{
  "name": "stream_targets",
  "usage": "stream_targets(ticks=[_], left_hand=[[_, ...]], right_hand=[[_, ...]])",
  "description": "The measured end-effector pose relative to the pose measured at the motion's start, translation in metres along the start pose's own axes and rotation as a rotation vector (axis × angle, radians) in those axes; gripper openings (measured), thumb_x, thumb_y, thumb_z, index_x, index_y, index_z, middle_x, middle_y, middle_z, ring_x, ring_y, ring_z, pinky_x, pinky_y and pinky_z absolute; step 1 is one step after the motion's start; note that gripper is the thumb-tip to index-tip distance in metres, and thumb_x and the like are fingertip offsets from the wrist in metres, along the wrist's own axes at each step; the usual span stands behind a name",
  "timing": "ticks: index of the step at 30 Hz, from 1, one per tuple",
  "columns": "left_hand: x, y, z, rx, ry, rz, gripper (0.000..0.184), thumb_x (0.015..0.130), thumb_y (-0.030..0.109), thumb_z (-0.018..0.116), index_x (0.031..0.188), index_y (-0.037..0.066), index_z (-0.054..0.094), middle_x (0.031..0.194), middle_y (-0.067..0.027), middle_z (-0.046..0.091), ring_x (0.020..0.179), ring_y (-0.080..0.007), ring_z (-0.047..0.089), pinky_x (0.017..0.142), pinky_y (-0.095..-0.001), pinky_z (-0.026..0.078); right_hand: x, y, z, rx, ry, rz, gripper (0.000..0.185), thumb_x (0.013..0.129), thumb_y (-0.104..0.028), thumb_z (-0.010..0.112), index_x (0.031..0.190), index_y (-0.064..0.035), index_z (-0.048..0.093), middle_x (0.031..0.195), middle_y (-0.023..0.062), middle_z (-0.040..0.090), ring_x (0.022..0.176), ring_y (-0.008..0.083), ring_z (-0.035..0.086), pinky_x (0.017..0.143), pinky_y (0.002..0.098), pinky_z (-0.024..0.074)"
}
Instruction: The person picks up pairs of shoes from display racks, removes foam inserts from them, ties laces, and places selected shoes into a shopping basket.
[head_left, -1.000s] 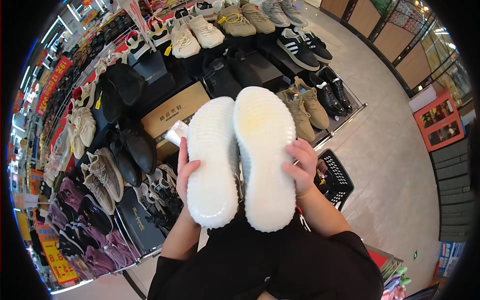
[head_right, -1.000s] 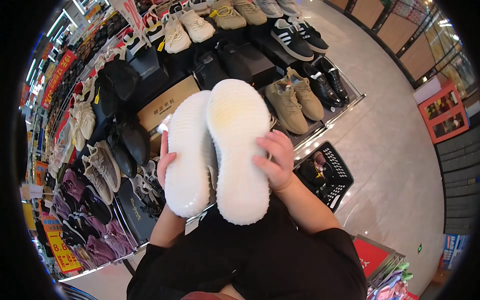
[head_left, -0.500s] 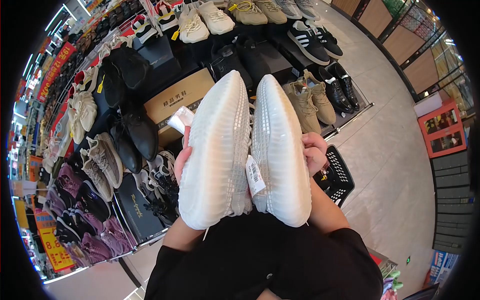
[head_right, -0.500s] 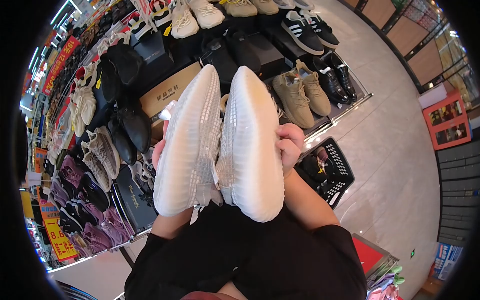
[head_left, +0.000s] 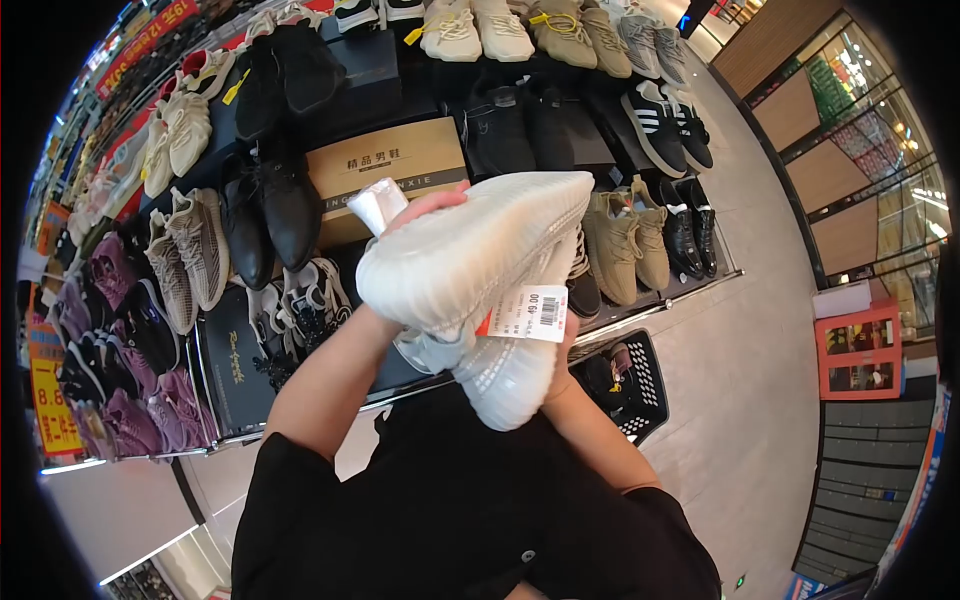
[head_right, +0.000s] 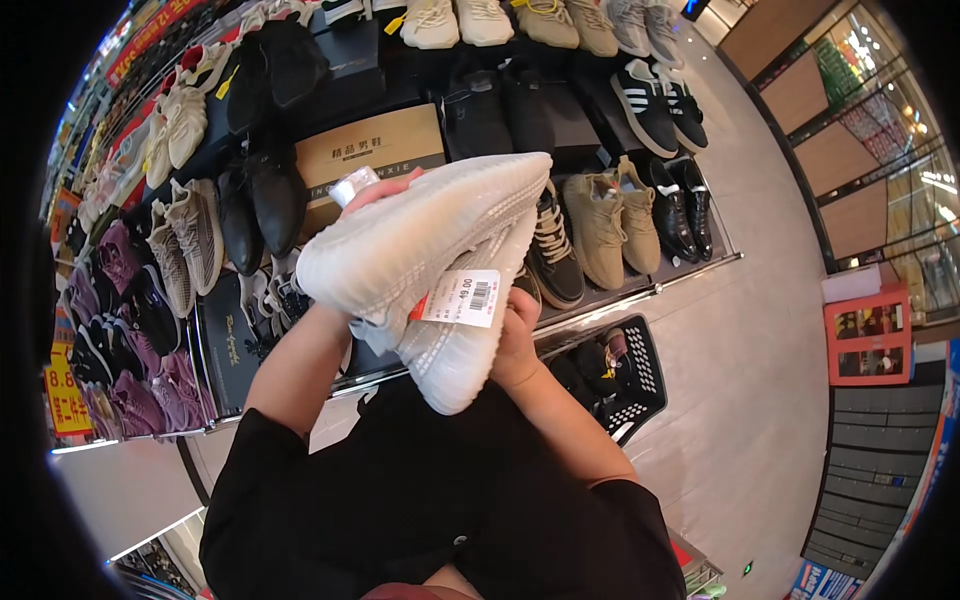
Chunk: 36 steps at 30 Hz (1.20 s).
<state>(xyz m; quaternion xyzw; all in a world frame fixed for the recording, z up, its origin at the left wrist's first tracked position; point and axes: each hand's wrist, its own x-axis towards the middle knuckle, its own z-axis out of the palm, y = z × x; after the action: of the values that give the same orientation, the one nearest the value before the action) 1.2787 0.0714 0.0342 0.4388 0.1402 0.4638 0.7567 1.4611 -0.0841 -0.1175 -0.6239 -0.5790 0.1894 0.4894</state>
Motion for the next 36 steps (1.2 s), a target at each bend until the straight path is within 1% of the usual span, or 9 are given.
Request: stream_targets(ticks=[2, 6, 10, 17, 27, 30, 33, 35, 36], left_hand=[[0.005, 0.013, 0.004, 0.033, -0.066, -0.055, 0.039, 0.085, 0.0, 0.064, 0.123, 0.004, 0.061, 0.149, -0.0149, 0.042, 0.134, -0.0227, 0.046, 0.107, -0.0325, 0.041], [0.013, 0.018, 0.002, 0.199, -0.089, -0.012, 0.038, 0.085, 0.0, 0.064, 0.122, 0.005, 0.063, 0.149, -0.0146, 0.043, 0.133, -0.0225, 0.047, 0.105, -0.0318, 0.042], [0.011, 0.039, 0.041, 0.123, 0.025, -0.213, 0.038, 0.085, -0.001, 0.063, 0.124, 0.003, 0.062, 0.143, -0.0141, 0.048, 0.128, -0.0221, 0.051, 0.102, -0.0323, 0.046], [0.009, 0.043, 0.045, -0.12, 0.292, -0.123, 0.065, 0.085, 0.007, 0.066, 0.146, 0.004, 0.042, 0.132, -0.014, 0.056, 0.107, -0.0222, 0.064, 0.092, -0.0324, 0.053], [0.007, 0.04, 0.019, -0.131, 0.359, -0.198, 0.065, 0.084, 0.007, 0.067, 0.144, 0.001, 0.044, 0.14, -0.0166, 0.05, 0.114, -0.0232, 0.061, 0.095, -0.0324, 0.052], [0.0, 0.037, 0.016, 0.263, 0.283, 0.008, 0.054, 0.084, 0.005, 0.067, 0.136, 0.003, 0.054, 0.144, -0.0167, 0.047, 0.114, -0.0245, 0.06, 0.095, -0.0311, 0.051], [-0.007, 0.055, 0.03, -0.117, 0.392, -0.236, 0.038, 0.083, 0.003, 0.066, 0.121, 0.007, 0.064, 0.146, -0.0193, 0.046, 0.113, -0.0279, 0.062, 0.093, -0.0319, 0.052], [-0.02, 0.057, 0.022, 1.14, 0.049, 0.174, 0.032, 0.08, 0.006, 0.065, 0.112, 0.011, 0.065, 0.143, -0.0226, 0.047, 0.11, -0.0332, 0.063, 0.091, -0.0351, 0.053], [-0.024, 0.058, 0.024, 1.14, 0.046, 0.174, 0.032, 0.08, 0.006, 0.065, 0.112, 0.011, 0.065, 0.143, -0.0226, 0.047, 0.11, -0.0332, 0.063, 0.091, -0.0351, 0.053]], right_hand=[[0.012, -0.044, -0.011, 0.142, -0.006, -0.117, 0.044, 0.07, -0.007, 0.082, 0.109, -0.0049, 0.062, 0.114, 0.0125, 0.05, 0.102, 0.0284, 0.054, 0.086, 0.035, 0.0479], [0.015, -0.031, 0.007, 0.541, 0.077, -0.127, 0.07, 0.072, -0.002, 0.08, 0.132, -0.0085, 0.045, 0.12, 0.0184, 0.049, 0.108, 0.0343, 0.053, 0.091, 0.0402, 0.0477], [0.027, -0.051, -0.019, -0.102, 0.055, -0.263, 0.069, 0.068, 0.003, 0.077, 0.129, -0.0149, 0.049, 0.118, 0.0174, 0.046, 0.099, 0.0348, 0.056, 0.082, 0.0413, 0.0525], [0.047, -0.048, -0.027, -0.345, 0.366, -0.725, 0.06, 0.067, 0.0, 0.073, 0.12, -0.0147, 0.047, 0.123, 0.0157, 0.051, 0.099, 0.0339, 0.057, 0.079, 0.0407, 0.053], [0.048, -0.035, -0.027, -0.348, 0.408, -0.818, 0.06, 0.071, -0.002, 0.069, 0.124, -0.0159, 0.045, 0.127, 0.014, 0.055, 0.098, 0.0339, 0.059, 0.075, 0.0398, 0.0538], [0.051, -0.035, -0.032, -0.339, 0.373, -0.82, 0.062, 0.069, -0.002, 0.07, 0.124, -0.0166, 0.045, 0.127, 0.0131, 0.055, 0.099, 0.0332, 0.059, 0.075, 0.0391, 0.0539], [0.06, -0.042, -0.044, -0.337, 0.351, -0.838, 0.062, 0.069, -0.003, 0.07, 0.125, -0.0193, 0.048, 0.129, 0.0093, 0.055, 0.099, 0.0298, 0.059, 0.074, 0.038, 0.054], [0.066, -0.056, -0.061, -0.438, 0.029, -0.869, 0.058, 0.072, -0.007, 0.069, 0.125, -0.0236, 0.052, 0.131, 0.0046, 0.055, 0.1, 0.0258, 0.059, 0.076, 0.0366, 0.0529], [0.067, -0.058, -0.061, -0.44, 0.031, -0.867, 0.058, 0.072, -0.007, 0.069, 0.125, -0.0236, 0.052, 0.131, 0.0046, 0.055, 0.1, 0.0258, 0.059, 0.076, 0.0366, 0.0529]])
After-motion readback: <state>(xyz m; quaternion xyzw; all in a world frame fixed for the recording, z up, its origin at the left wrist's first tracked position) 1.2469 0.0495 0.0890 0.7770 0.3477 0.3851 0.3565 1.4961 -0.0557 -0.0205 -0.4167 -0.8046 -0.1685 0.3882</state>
